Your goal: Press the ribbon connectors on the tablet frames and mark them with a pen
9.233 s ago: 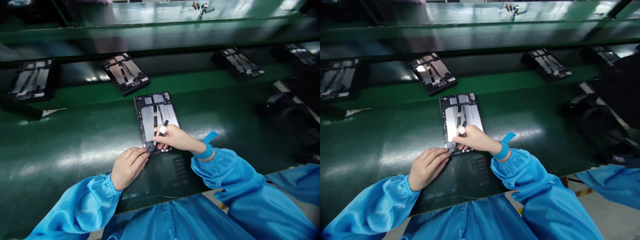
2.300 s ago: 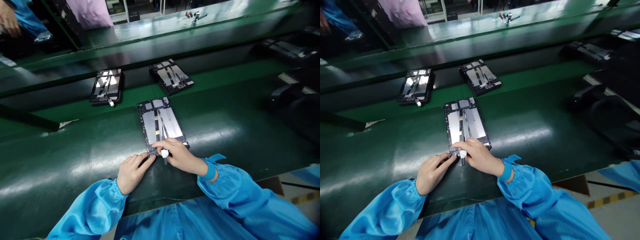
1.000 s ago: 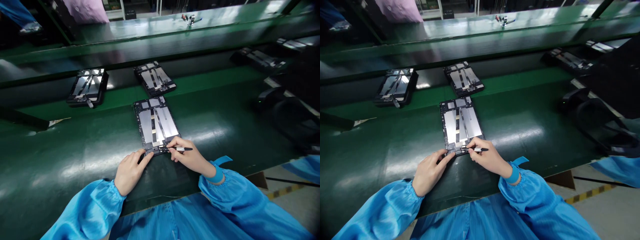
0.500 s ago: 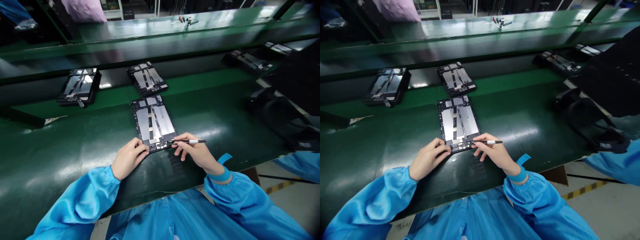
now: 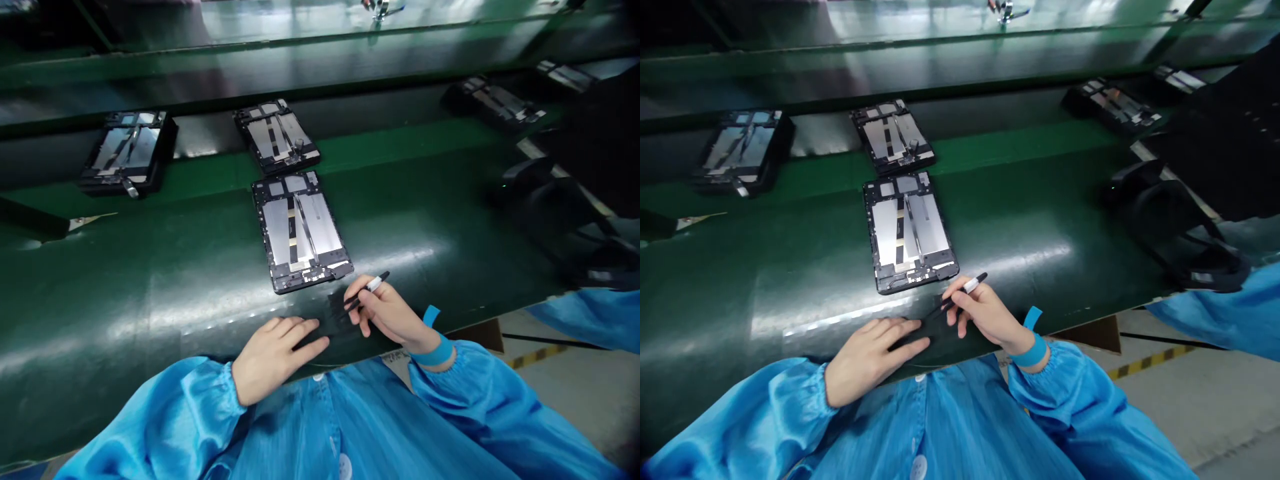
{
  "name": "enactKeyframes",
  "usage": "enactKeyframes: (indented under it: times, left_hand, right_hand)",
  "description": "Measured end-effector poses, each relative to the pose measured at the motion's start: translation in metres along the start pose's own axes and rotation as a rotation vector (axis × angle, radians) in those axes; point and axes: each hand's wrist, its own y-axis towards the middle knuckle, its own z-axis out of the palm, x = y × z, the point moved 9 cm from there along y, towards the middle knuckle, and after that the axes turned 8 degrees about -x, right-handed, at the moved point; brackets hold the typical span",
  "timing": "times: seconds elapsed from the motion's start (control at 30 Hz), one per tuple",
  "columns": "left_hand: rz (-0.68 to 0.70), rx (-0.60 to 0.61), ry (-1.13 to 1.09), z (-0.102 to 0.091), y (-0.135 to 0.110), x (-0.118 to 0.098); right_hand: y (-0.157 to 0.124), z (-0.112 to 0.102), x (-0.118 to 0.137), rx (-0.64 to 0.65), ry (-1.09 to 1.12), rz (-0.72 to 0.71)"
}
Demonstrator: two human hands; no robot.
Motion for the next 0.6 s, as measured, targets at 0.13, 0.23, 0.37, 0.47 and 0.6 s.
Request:
enactKeyframes:
  times: [0.13,0.23,0.37,0.47,0.6]
  left_hand:
    - [0.099,0.103,0.075,0.018,-0.006,-0.011]
    - [0.109,0.105,0.089,0.019,-0.008,-0.009]
    - [0.108,0.094,0.084,0.018,-0.008,-0.009]
    - [0.104,0.088,0.079,0.018,-0.008,-0.010]
    - [0.102,0.092,0.073,0.018,-0.007,-0.010]
  right_hand:
    - [-0.009,0.019,0.008,0.165,-0.359,-0.052]
    - [-0.010,0.027,0.022,0.188,-0.669,-0.210]
    - [-0.010,0.039,0.032,0.245,-0.867,-0.388]
    - [-0.007,0.041,0.030,0.280,-0.884,-0.389]
    - [-0.005,0.039,0.028,0.282,-0.880,-0.355]
